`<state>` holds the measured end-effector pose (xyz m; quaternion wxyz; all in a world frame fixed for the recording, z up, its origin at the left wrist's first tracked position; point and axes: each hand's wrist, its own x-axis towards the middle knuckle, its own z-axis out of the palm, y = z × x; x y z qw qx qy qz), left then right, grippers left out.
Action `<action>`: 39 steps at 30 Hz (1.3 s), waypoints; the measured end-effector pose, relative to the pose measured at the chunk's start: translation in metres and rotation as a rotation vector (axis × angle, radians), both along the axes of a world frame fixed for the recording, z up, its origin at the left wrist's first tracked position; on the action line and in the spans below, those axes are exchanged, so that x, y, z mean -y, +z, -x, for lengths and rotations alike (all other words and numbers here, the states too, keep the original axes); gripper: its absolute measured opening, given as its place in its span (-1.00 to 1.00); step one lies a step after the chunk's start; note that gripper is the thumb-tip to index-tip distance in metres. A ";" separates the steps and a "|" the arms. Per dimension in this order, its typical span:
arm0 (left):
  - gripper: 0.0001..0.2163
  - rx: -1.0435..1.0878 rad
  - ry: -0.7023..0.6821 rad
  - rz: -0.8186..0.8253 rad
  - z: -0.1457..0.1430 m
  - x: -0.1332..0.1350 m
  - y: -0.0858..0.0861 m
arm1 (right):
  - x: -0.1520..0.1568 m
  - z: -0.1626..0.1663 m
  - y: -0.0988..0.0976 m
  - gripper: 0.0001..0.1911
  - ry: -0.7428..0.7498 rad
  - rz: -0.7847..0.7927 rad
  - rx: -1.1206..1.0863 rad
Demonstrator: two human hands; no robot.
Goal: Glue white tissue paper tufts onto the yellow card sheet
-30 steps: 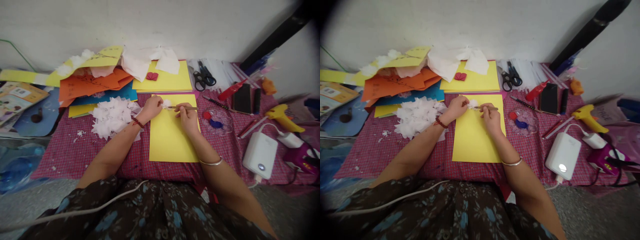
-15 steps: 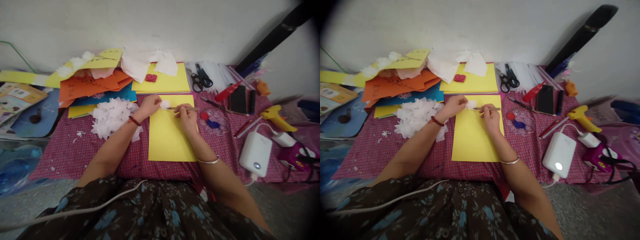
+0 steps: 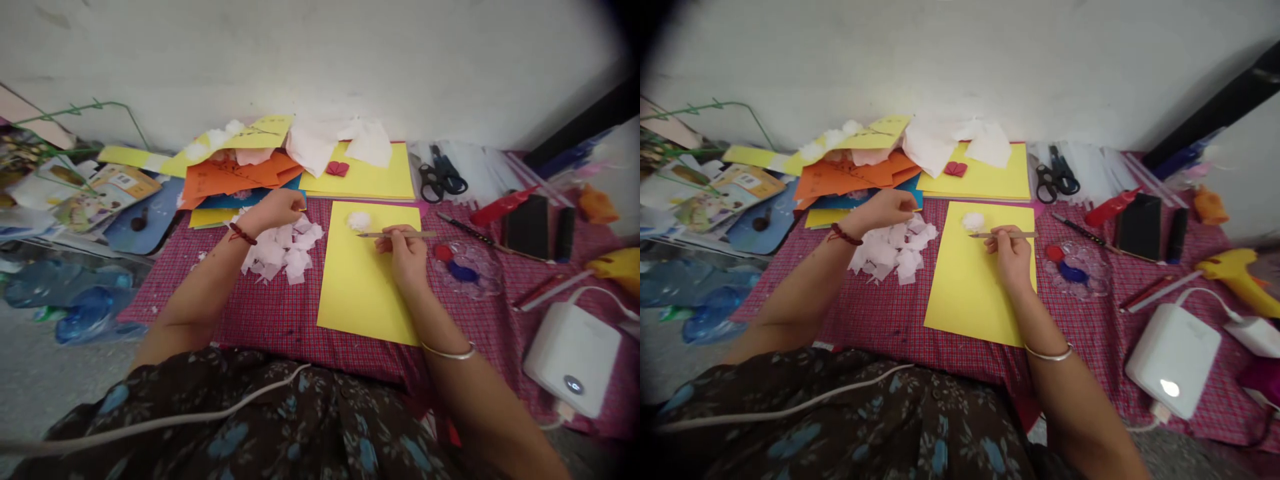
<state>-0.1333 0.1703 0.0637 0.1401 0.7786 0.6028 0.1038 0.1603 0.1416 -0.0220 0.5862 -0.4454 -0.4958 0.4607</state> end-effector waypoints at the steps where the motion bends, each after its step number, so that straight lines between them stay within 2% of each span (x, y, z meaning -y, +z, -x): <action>1: -0.77 -0.064 0.001 -0.007 -0.001 0.001 -0.005 | 0.001 0.000 0.001 -0.78 0.006 0.003 0.008; 4: -0.80 -0.182 0.010 -0.013 -0.005 0.001 -0.013 | 0.002 0.000 0.002 -0.77 0.010 0.019 0.025; 6: -0.90 -0.149 0.046 -0.019 -0.008 0.001 -0.010 | 0.001 0.000 0.003 -0.77 0.004 0.022 0.032; 10: -0.95 0.234 0.079 -0.085 -0.021 0.002 0.014 | 0.000 0.001 0.001 -0.79 0.000 0.013 0.060; 12: -0.93 0.449 0.037 -0.056 -0.035 0.001 0.023 | -0.001 0.001 0.000 -0.79 -0.003 0.012 0.092; 14: -0.91 0.583 -0.032 0.009 -0.053 -0.002 0.023 | -0.003 0.001 -0.001 -0.79 -0.009 0.016 0.122; 16: -0.93 0.663 -0.068 0.076 -0.071 -0.007 0.014 | -0.005 0.001 -0.003 -0.79 -0.020 0.014 0.140; 19: -0.95 0.720 -0.051 0.211 -0.084 -0.016 -0.008 | -0.008 0.001 -0.005 -0.79 -0.035 -0.010 0.137; 23: -0.98 0.606 -0.082 0.374 -0.075 -0.027 -0.028 | -0.010 0.001 -0.006 -0.78 -0.049 0.006 0.104; 26: -0.96 0.519 -0.191 0.407 -0.069 -0.032 -0.035 | -0.011 0.002 -0.005 -0.78 -0.054 0.031 0.101; 28: -0.94 0.488 -0.261 0.392 -0.073 -0.033 -0.038 | -0.011 0.002 -0.004 -0.78 -0.053 0.034 0.109; 30: -0.92 0.501 -0.265 0.341 -0.083 -0.032 -0.043 | -0.011 0.002 -0.004 -0.77 -0.051 0.033 0.112; 35: -0.90 0.525 -0.101 0.087 -0.105 -0.029 -0.062 | -0.010 0.000 -0.004 -0.75 -0.077 0.011 0.061; 39: -0.93 0.489 -0.051 0.051 -0.107 -0.032 -0.072 | -0.005 0.000 -0.001 -0.73 -0.121 -0.046 -0.024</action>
